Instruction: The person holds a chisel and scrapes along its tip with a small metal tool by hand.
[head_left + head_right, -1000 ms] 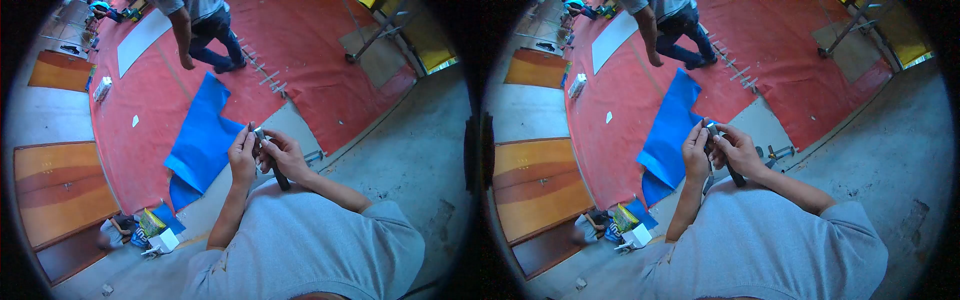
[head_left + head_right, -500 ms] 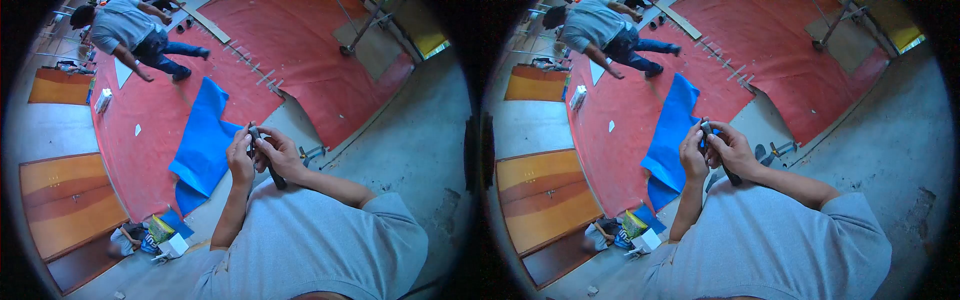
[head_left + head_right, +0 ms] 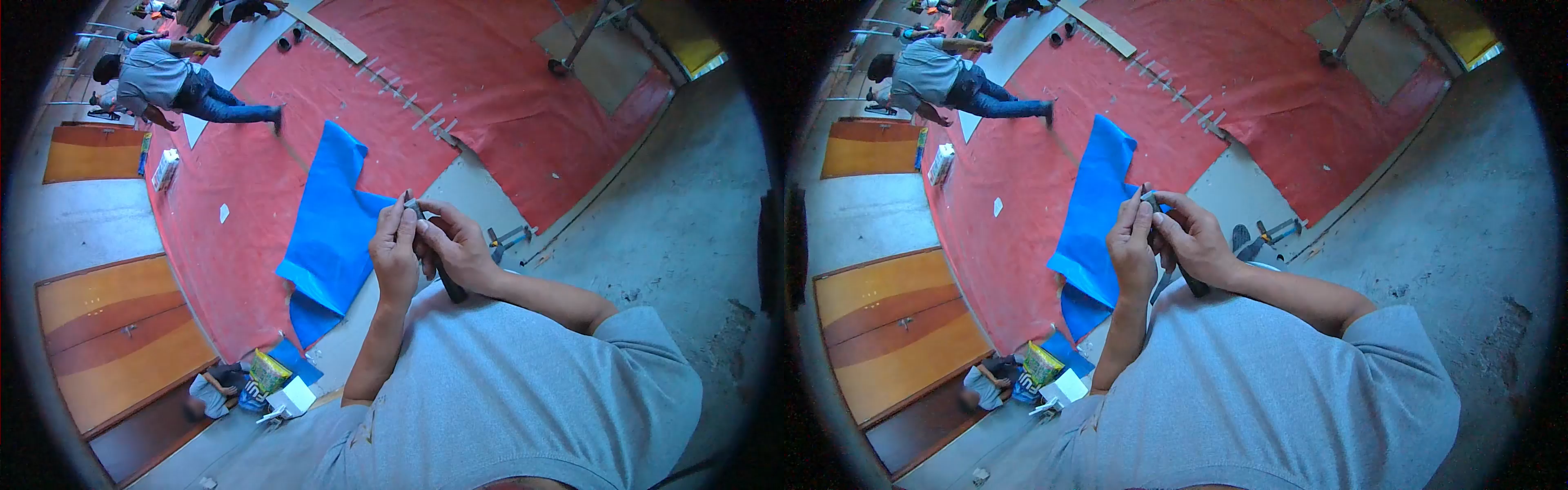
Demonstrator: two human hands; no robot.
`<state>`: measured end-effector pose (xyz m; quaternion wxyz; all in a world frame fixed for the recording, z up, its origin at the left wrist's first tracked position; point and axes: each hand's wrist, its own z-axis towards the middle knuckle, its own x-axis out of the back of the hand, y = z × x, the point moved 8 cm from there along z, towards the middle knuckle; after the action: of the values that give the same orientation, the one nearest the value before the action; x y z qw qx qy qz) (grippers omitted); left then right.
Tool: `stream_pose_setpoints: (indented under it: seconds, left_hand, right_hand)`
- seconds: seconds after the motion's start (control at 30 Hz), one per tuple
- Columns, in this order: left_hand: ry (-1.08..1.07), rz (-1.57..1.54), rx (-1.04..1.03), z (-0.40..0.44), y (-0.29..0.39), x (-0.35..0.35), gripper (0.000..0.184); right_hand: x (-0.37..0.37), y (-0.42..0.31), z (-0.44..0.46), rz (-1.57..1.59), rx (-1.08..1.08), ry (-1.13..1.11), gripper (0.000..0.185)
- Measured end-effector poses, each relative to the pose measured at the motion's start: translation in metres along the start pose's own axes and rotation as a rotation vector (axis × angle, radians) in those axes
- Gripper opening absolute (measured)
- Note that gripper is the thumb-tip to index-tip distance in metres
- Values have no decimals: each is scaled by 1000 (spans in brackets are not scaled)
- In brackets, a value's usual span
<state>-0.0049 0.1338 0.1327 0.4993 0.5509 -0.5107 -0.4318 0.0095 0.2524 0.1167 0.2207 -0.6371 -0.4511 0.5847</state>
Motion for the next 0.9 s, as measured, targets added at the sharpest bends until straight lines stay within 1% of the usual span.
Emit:
stream_pose_setpoints:
  seconds: [0.07, 0.17, 0.23, 0.33, 0.43, 0.53, 0.9]
  left_hand:
    - [0, 3, 27, -2, -2, -1, 35]
    - [12, 12, -12, -4, -3, -4, 34]
    - [42, 19, -34, -7, 0, -6, 33]
    - [27, -45, -14, -10, -4, -8, 32]
    - [31, -27, 14, -15, -3, -8, 31]
    - [54, 30, -5, -17, -5, -7, 30]
    - [71, -2, -16, -17, -15, -10, 26]
  right_hand:
    - [2, 0, -2, -3, 4, 0, 36]
    - [4, 0, -5, -21, 3, -17, 34]
    - [5, 0, -7, 24, -3, -9, 32]
    - [7, 0, -10, 23, 6, -6, 31]
    - [9, 4, -12, 24, 5, -14, 30]
    - [10, 6, -13, 17, 3, -15, 29]
    - [15, 9, -16, 26, 13, 0, 27]
